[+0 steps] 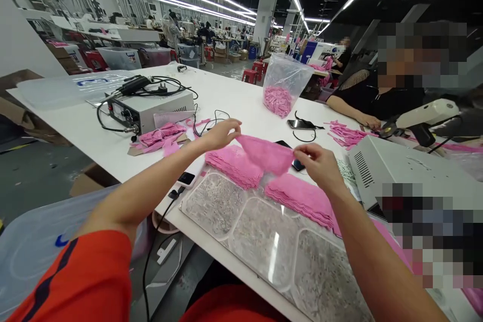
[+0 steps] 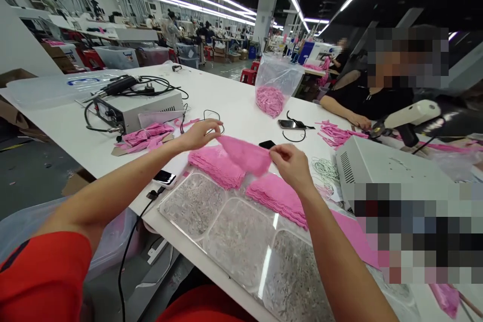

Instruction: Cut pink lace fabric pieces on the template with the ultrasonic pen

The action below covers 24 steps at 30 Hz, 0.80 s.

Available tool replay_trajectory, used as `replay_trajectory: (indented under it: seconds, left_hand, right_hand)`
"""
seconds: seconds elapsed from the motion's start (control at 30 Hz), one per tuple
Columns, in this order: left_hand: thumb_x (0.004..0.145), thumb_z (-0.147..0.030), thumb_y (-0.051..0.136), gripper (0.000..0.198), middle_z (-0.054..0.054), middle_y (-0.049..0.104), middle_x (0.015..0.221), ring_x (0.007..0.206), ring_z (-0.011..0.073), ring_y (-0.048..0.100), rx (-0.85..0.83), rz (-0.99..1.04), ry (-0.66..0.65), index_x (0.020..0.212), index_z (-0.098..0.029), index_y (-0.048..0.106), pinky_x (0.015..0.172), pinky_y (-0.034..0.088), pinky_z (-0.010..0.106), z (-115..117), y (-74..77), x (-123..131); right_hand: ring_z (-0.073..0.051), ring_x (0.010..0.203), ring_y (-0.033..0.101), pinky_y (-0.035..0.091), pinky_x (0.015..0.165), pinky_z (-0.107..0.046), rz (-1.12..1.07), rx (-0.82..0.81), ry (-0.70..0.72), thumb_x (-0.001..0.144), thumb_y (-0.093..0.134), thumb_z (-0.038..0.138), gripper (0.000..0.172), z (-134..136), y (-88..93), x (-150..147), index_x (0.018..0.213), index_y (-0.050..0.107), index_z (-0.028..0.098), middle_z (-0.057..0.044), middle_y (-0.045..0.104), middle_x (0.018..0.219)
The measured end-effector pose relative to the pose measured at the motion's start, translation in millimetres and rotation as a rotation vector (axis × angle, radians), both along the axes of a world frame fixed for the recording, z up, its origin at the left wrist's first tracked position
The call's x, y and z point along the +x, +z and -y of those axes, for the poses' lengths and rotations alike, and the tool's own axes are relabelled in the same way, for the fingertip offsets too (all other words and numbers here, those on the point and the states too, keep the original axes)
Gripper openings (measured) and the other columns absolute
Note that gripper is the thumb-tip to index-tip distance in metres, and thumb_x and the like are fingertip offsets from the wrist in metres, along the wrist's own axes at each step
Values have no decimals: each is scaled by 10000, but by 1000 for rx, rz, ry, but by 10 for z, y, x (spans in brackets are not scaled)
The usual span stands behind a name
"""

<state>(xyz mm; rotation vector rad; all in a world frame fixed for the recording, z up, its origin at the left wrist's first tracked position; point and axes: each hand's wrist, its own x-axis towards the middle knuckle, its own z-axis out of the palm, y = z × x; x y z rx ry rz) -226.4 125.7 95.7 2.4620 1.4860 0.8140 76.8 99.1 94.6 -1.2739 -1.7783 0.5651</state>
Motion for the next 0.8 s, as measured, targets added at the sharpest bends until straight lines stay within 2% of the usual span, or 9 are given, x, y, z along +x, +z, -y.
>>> replay_trajectory:
  seconds: [0.07,0.13,0.23,0.33,0.43,0.53,0.63,0.7,0.8]
  left_hand:
    - [918,-229,468,174,119,552,1362,1298,236,494,50,3,37,901,-163,629,1116,364,431,-156,55,-148]
    - [913,-243,482,172,117,551,1362,1310,235,482,59,-16,52,870,-165,630,1114,367,429,-177,-8,-308]
    - [882,-273,528,185,116,605,1288,1255,248,534,17,-75,44,780,-163,637,1057,433,415,-47,-256,-538]
    - [879,-317,526,223,101,650,1206,1184,237,583,-18,-114,24,757,-174,647,994,489,384,128,-480,-700]
    - [903,-370,490,257,114,624,1237,1194,249,565,-2,-103,6,859,-180,658,993,488,404,247,-517,-699]
    - [932,-386,466,282,120,593,1254,1192,250,547,30,-66,-61,994,-178,647,1030,450,430,314,-434,-438]
    - [934,-327,510,210,82,631,1144,1115,211,577,12,-69,-215,972,-189,664,1023,449,366,387,-400,78]
    - [903,-247,567,133,63,652,1093,1062,191,599,-29,-109,-321,947,-192,680,988,466,324,432,-451,500]
    - [831,-202,682,131,66,669,1036,1011,208,623,-95,-189,-400,959,-177,695,960,489,341,416,-605,1079]
  right_hand:
    - [-144,703,561,479,655,-306,-15,194,11,744,611,303,133,-229,24,-190,708,682,196,-60,655,901]
    - [-163,782,586,508,714,-334,7,291,72,766,596,287,132,-329,-77,-377,732,688,198,-87,631,1007]
    - [-184,822,605,522,796,-387,58,270,191,774,579,231,126,-259,-407,-604,711,685,203,-99,624,1027]
    - [-182,820,622,536,797,-378,74,207,286,741,600,191,111,-62,-726,-695,674,683,221,-76,657,997]
    - [-190,908,633,538,835,-366,53,131,280,751,602,209,140,81,-851,-545,814,724,238,-68,671,1024]
    - [-161,801,627,541,778,-341,27,26,161,781,588,266,212,131,-835,-145,941,721,224,-71,682,999]
    - [-153,702,629,539,693,-316,13,-97,48,786,581,323,217,182,-826,321,901,713,195,-59,708,843]
    - [-160,691,645,540,667,-308,11,-166,19,765,599,351,228,236,-869,555,875,712,186,-52,715,780]
    - [-160,694,658,545,659,-300,5,-228,24,715,641,356,243,301,-997,733,868,712,181,-50,723,772]
